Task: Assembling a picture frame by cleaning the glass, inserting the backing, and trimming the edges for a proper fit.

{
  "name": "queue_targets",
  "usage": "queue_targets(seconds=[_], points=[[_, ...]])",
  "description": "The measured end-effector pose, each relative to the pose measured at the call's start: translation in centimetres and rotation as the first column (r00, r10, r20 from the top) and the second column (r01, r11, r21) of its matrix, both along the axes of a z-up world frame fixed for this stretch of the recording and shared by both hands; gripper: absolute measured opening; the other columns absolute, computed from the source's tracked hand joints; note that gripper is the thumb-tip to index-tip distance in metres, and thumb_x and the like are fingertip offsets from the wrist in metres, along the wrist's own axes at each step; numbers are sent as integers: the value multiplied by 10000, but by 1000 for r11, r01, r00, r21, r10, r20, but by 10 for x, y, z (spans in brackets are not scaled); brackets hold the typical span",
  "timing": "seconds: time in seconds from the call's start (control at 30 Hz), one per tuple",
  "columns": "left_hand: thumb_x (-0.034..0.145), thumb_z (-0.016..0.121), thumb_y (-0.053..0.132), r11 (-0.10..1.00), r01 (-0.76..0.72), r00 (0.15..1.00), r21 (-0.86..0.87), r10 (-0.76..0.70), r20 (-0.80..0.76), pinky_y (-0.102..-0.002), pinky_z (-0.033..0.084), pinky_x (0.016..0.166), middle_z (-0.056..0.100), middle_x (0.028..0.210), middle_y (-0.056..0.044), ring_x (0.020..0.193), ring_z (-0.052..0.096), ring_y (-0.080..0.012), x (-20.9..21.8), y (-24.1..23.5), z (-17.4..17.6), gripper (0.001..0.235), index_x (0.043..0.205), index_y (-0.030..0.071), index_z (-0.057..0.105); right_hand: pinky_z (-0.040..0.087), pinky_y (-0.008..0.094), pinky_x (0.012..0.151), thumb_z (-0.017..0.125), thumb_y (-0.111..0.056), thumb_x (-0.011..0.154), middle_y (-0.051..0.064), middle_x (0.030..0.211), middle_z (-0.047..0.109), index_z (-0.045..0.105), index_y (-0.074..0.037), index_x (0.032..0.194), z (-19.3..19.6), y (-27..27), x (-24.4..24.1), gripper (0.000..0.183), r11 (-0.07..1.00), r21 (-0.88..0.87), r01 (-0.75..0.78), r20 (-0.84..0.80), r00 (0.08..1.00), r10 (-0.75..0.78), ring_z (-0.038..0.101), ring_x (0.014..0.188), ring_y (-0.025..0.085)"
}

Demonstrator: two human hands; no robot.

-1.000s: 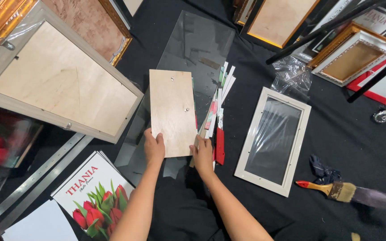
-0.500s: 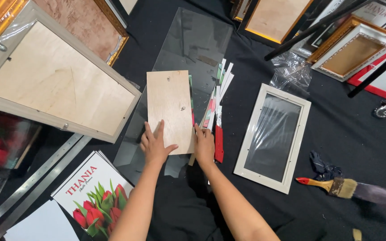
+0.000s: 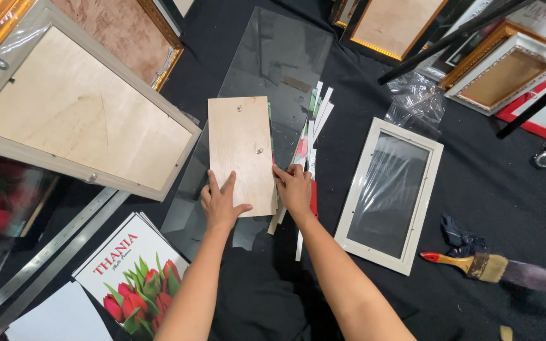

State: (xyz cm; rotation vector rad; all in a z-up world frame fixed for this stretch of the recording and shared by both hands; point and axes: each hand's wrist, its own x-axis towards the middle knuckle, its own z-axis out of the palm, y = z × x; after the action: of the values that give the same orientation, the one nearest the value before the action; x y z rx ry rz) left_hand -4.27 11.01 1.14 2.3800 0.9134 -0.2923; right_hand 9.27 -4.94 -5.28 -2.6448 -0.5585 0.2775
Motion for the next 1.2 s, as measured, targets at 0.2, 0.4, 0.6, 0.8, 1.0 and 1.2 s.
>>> queue_targets(seconds=[0.2,0.4,0.6,0.8,1.0,1.2], points=[[724,862,501,1000,6,1000,-5,-6,-6,-542,343,1099,72,1691,-222,1436,269,-446,0,1,-1,1033,1600,307,350,518,421,983,725,-327,916,-46,1176,491,670,-486,1308,-1,-3,6,426,999,32,3,-115,993,1,514,1166,293],[713,867,504,1000,11,1000,-6,-11,8,-541,339,1105,74,1691,-221,1426,275,-444,0,3,-3,1037,1595,301,362,507,414,995,721,-330,923,-55,1182,477,668,-493,1301,-1,-2,5,415,999,40,25,-158,987,-18,506,1182,286],[719,861,513,1000,16,999,4,-16,34,-521,343,1087,81,1684,-228,1406,286,-432,-1,2,-5,1025,1592,298,369,493,436,1014,728,-329,919,-38,1190,478,667,-493,1305,-9,-1,7,424,997,60,48,-204,978,-34,495,1198,301],[708,864,522,1000,17,999,13,-18,51,-520,336,1089,75,1685,-226,1400,280,-430,-2,4,-13,1035,1592,300,373,499,425,987,730,-314,926,-48,1173,480,675,-495,1298,-3,0,6,418,997,52,62,-208,977,-50,499,1184,278],[714,865,513,1000,18,999,13,-18,41,-517,341,1086,81,1682,-230,1400,289,-434,-1,3,-9,1031,1592,296,372,500,453,993,715,-291,938,-15,1216,489,669,-440,1319,10,2,6,411,998,42,46,-219,975,-36,495,1197,312],[720,869,493,1000,13,1000,8,-13,21,-514,344,1085,86,1681,-234,1409,288,-440,2,1,-1,1027,1594,290,370,499,441,983,717,-301,937,-31,1235,498,653,-453,1325,12,3,7,422,999,20,43,-229,973,-38,496,1203,296]])
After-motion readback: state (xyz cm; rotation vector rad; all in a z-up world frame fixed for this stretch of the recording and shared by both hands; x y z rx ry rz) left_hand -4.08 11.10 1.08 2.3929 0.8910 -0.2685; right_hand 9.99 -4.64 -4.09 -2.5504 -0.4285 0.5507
